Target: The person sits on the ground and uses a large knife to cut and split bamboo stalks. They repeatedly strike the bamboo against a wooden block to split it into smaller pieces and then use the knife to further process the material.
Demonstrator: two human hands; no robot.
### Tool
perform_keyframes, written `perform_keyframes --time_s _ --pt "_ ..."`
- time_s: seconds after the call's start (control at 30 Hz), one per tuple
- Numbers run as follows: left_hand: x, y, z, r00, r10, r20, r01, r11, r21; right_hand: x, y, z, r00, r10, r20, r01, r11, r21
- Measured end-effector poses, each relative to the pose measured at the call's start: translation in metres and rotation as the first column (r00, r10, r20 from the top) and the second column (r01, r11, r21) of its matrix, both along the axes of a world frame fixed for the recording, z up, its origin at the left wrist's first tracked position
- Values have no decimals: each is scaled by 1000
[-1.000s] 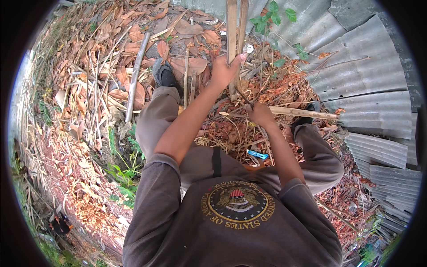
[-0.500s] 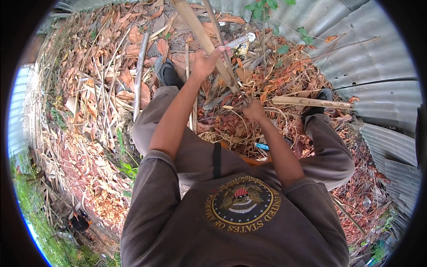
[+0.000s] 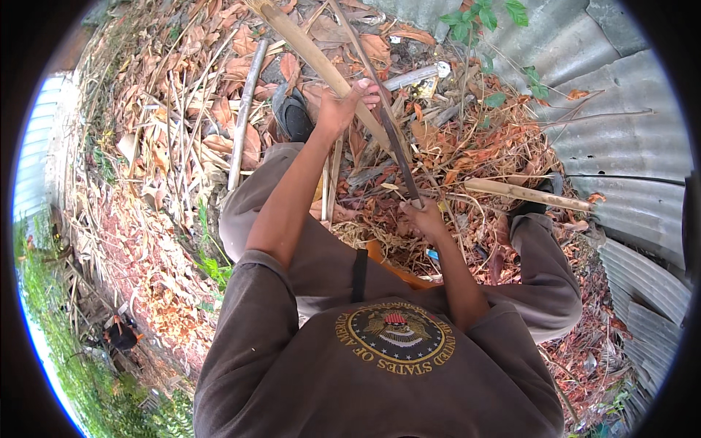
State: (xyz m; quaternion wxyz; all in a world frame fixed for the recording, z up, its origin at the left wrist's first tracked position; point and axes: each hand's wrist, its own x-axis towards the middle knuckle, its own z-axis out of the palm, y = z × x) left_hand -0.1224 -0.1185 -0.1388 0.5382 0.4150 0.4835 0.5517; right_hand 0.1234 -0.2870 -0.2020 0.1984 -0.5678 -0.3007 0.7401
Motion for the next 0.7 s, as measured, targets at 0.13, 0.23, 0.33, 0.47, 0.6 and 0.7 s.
perform_keyframes --time_s 0.13,0.23,0.33,0.47,0.6,0.7 --pt "15 -4 8 1000 10 1 -9 996 -84 18 2 -23 887 95 452 -277 893 355" --pt "25 -7 13 997 48 -57 -50 998 -28 29 8 -32 774 115 623 -417 833 364" --pt "35 -14 48 993 39 -111 -33 998 51 43 7 -71 590 184 786 -533 820 208" --pt "37 -20 80 993 61 -102 -43 985 166 40 12 -58 570 170 804 -481 863 159" --pt "31 -17 71 994 86 -66 -77 990 117 22 6 -13 942 112 317 -131 990 42" --pt "31 -11 52 979 146 142 -156 986 61 37 11 -10 769 -404 -496 114 849 -515"
